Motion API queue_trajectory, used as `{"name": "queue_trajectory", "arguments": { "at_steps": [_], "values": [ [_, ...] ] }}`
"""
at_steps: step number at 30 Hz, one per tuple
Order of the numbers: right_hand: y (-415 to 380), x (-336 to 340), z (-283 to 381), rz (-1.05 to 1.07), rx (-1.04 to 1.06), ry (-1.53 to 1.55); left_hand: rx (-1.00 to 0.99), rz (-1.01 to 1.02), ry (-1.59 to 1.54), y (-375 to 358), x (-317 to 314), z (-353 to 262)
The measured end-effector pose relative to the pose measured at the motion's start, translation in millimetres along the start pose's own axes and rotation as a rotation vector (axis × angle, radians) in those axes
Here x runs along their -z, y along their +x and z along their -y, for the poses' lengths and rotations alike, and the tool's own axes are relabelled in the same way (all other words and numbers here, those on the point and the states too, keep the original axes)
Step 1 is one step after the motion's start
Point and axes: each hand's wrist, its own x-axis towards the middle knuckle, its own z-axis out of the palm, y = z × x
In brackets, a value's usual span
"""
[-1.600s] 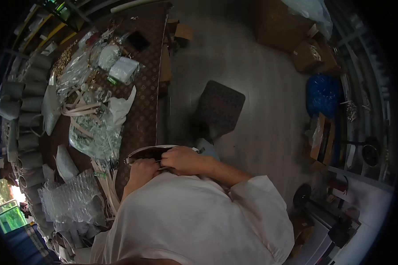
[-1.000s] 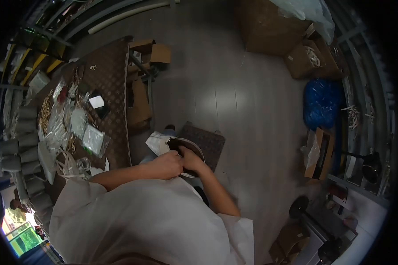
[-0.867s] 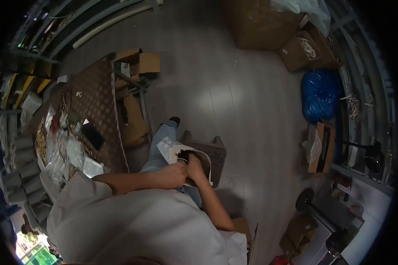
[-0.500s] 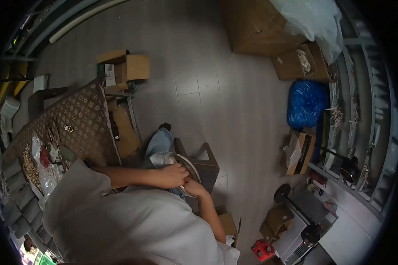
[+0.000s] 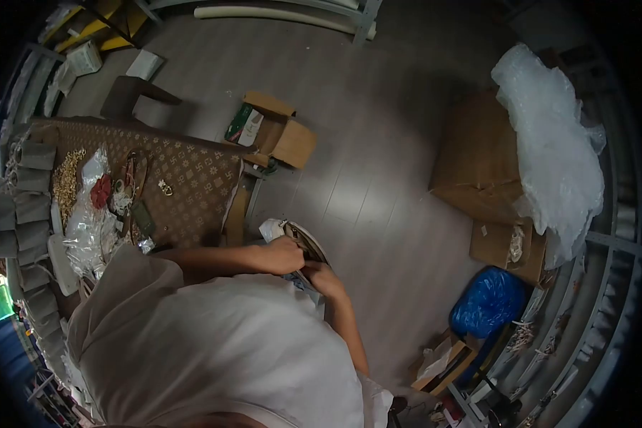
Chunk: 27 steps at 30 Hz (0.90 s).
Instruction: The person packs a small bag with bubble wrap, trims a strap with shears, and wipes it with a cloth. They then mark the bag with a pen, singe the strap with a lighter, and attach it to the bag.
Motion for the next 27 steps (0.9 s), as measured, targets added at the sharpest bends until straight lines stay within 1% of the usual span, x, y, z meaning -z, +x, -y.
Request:
{"name": "queue_trajectory", "arguments": {
  "at_steps": [1,2,3,5,7,9,10,11,12,14,15,17,18,19,20,21,22,23,24,25,26,27],
  "values": [
    [14,2,5,-0.190,0.139,-0.052,-0.004,-0.091,0.005,5,12,5],
    [29,11,5,-0.378,0.278,-0.101,-0.010,-0.100,0.018,16,21,12],
    [52,29,1,-0.390,0.287,-0.102,-0.050,-0.074,0.064,26,31,20],
    [101,73,0,-0.006,0.027,-0.074,-0.096,-0.047,0.114,50,46,36],
    [94,108,68,-0.373,0.210,-0.394,-0.269,-0.282,0.231,81,60,59],
    [140,176,96,-0.381,-0.233,-0.067,-0.283,-0.312,0.278,108,88,92],
    [149,210,113,-0.296,-0.172,0.070,-0.288,-0.337,0.303,118,103,103],
    [154,242,126,-0.213,-0.109,0.197,-0.155,-0.284,0.359,124,130,109],
    [153,257,148,-0.210,-0.108,0.185,-0.144,-0.292,0.359,134,141,121],
    [154,272,204,-0.232,0.068,0.004,0.002,-0.434,0.440,147,159,146],
    [167,276,223,-0.205,0.069,-0.025,0.041,-0.443,0.433,146,169,161],
    [193,276,258,-0.159,0.096,-0.556,0.242,-0.427,0.261,139,184,190],
    [205,274,273,-0.004,0.292,-0.687,0.284,-0.441,0.250,136,185,205],
    [214,269,290,0.162,0.493,-0.808,0.426,-0.588,0.130,133,180,221],
    [223,267,310,0.233,0.533,-0.857,0.568,-0.735,0.013,130,175,236],
    [230,265,326,0.306,0.568,-0.714,0.799,-0.670,-0.232,128,167,248],
    [235,264,346,0.378,0.596,-0.570,0.844,-0.688,-0.230,123,157,259],
    [235,267,378,0.384,0.649,-0.514,0.977,-0.604,-0.309,117,150,272],
    [258,276,397,0.395,0.669,-0.446,1.100,-0.516,-0.394,108,151,292],
    [283,288,411,0.403,0.672,-0.369,1.183,-0.324,-0.440,97,169,309],
    [308,303,427,0.394,0.558,-0.169,1.205,-0.342,-0.456,84,177,333],
    [334,323,444,0.249,0.558,-0.241,1.256,-0.373,-0.429,69,183,360]
  ]
}}
